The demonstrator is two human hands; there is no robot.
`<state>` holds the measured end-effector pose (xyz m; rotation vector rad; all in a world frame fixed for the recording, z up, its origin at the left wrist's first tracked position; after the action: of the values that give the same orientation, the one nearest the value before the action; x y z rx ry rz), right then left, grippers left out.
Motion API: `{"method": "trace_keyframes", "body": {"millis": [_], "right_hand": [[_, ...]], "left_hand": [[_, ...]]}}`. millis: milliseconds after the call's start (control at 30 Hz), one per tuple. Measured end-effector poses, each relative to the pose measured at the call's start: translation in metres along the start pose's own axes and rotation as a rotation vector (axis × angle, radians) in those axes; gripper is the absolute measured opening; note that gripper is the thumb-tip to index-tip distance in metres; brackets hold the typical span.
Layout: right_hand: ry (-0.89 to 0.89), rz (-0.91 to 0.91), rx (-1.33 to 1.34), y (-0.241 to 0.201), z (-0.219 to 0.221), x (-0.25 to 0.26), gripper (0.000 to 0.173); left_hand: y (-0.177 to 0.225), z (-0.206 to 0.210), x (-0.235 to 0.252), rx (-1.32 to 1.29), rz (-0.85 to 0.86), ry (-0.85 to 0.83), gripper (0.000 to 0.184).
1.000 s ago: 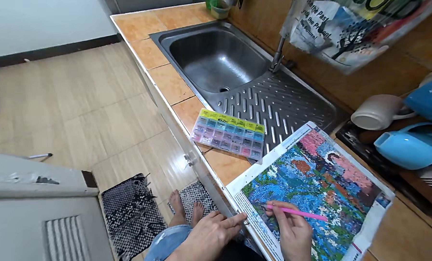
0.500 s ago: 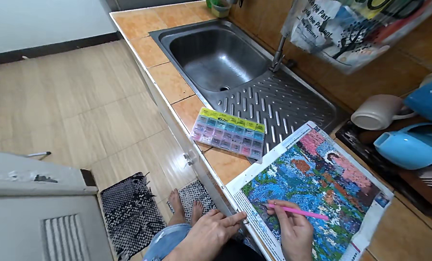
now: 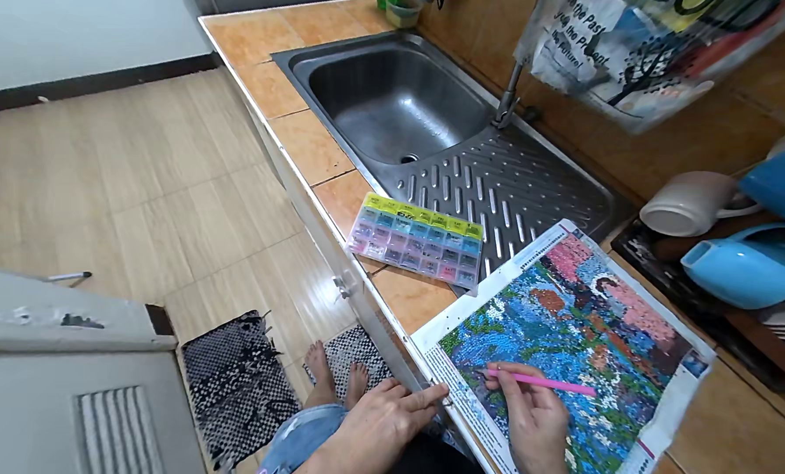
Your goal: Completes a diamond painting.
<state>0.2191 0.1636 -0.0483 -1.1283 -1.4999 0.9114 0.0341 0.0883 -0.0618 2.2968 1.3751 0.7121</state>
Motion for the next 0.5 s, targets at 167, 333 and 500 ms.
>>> {"method": "trace_keyframes", "body": {"millis": [167,333,500], "right_hand": [[-0.023,-0.036,-0.055,0.001,0.001,-0.001,0.009],[-0.109,-0.28,-0.252,-0.001,0.005,-0.001,0.015],[-0.073,0.023,-0.041,0.0,-0.005,0.012,0.01]], "left_hand": [[0.0,0.0,0.0,0.002,0.0,-0.007,0.026],[0.0,0.0,0.0,0.002,-0.004,-0.001,0.028],[0.0,0.001,0.0,0.019,0.01,0.009,0.026]]}}
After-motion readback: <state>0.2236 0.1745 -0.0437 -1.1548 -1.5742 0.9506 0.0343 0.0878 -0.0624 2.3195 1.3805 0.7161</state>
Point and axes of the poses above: each hand's wrist, its own x-axis towards the middle knuckle, its own z-axis out of the palm, y = z × x, the point moved 5 cm from there along x, towards the middle knuckle, and after that the axes turned 4 degrees about -z, right-handed, at the moved point
